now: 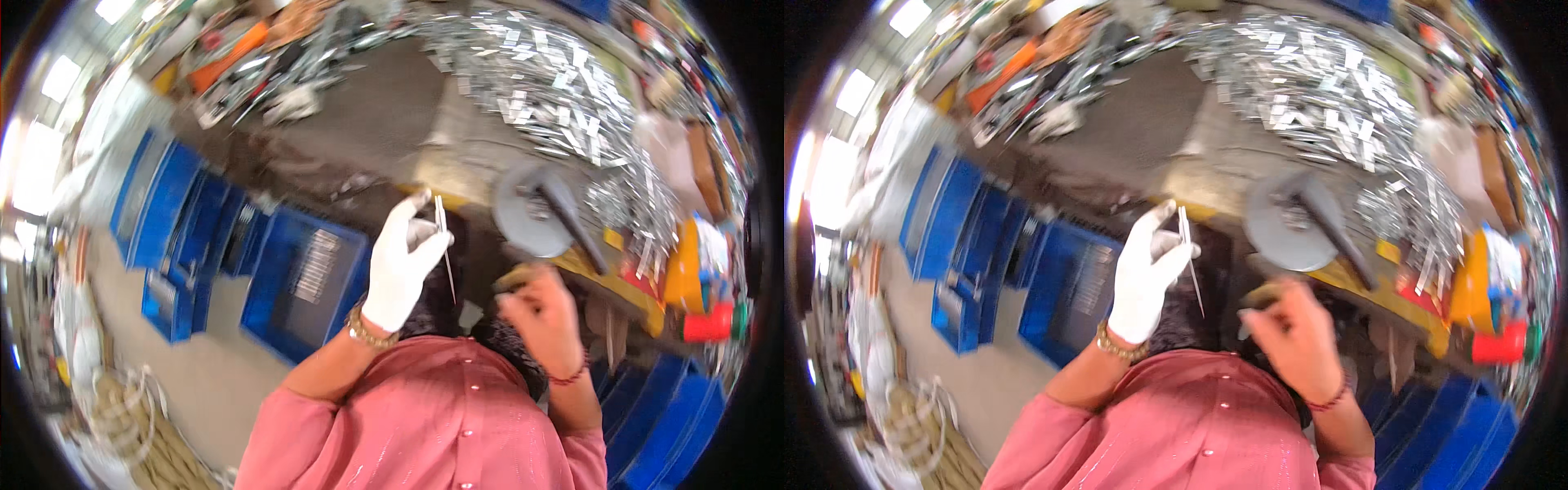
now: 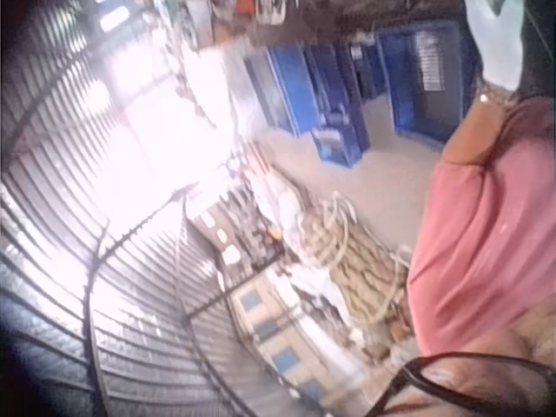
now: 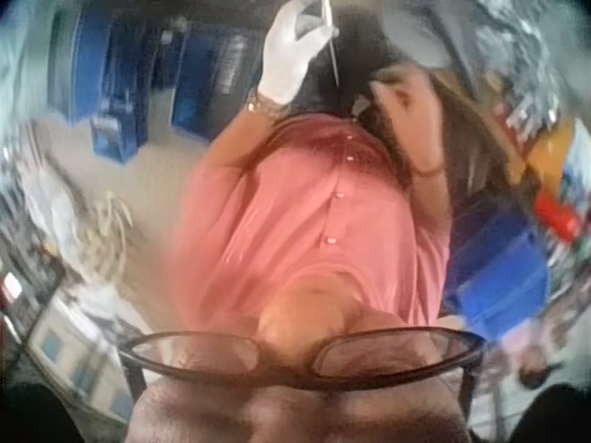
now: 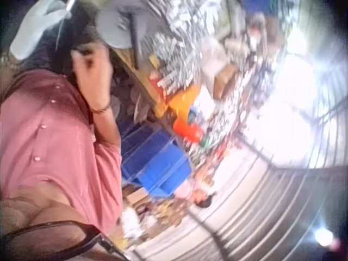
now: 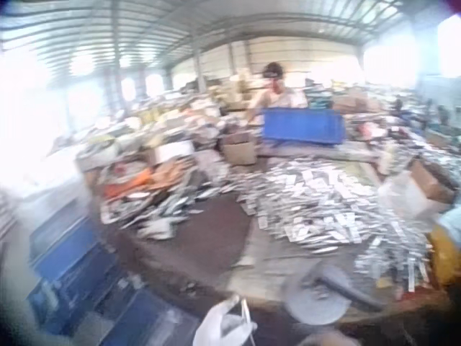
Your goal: The recorder is assembling small metal tubes and rods onto a circular metal base using a hammer and a metal jig.
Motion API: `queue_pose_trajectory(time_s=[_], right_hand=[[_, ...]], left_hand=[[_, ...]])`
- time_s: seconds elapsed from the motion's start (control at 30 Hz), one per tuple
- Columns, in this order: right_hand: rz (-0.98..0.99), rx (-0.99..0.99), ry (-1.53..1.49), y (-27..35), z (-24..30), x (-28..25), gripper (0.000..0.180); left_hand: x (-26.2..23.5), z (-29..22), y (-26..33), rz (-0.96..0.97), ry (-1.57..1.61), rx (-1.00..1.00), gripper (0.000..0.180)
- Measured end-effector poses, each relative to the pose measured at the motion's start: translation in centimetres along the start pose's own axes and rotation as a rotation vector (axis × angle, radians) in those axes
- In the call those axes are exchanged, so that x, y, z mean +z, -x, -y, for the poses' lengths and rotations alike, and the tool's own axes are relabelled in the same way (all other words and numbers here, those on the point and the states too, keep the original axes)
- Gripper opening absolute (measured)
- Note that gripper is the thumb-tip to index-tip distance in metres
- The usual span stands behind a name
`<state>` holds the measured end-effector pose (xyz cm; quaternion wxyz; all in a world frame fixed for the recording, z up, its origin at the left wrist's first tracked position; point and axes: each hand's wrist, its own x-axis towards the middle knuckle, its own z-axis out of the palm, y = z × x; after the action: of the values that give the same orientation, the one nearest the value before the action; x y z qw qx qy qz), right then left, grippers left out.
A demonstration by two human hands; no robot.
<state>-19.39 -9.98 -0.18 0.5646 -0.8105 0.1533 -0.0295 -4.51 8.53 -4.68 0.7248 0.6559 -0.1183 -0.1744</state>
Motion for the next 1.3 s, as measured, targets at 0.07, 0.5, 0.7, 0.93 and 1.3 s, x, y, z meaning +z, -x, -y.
queue_pose_trajectory(time_s=[0.07, 0.5, 0.7, 0.93, 1.3], right_hand=[[-0.204, 0.016, -0.195, 0.3, -2.3, -1.2, 0.030], [-0.271, 0.013, -0.186, -2.1, -3.4, -3.5, 0.025], [-0.267, 0.004, -0.191, -2.8, -3.3, -3.7, 0.025], [-0.329, 0.081, -0.254, -2.0, -1.7, -3.3, 0.015], [-0.188, 0.011, -0.358, -2.7, -2.8, -2.3, 0.019]], left_hand=[[-4.0, 1.6, -0.5, -0.162, -0.126, -0.021, 0.059], [-30.6, 25.8, 9.9, -0.996, -0.562, -0.459, 0.050], [-30.3, 23.6, 8.4, -0.939, -0.727, -0.551, 0.050], [-23.7, 16.5, 6.1, -0.909, -0.865, -0.590, 0.053], [-10.0, -3.2, -8.8, -0.285, -0.721, 0.577, 0.017]])
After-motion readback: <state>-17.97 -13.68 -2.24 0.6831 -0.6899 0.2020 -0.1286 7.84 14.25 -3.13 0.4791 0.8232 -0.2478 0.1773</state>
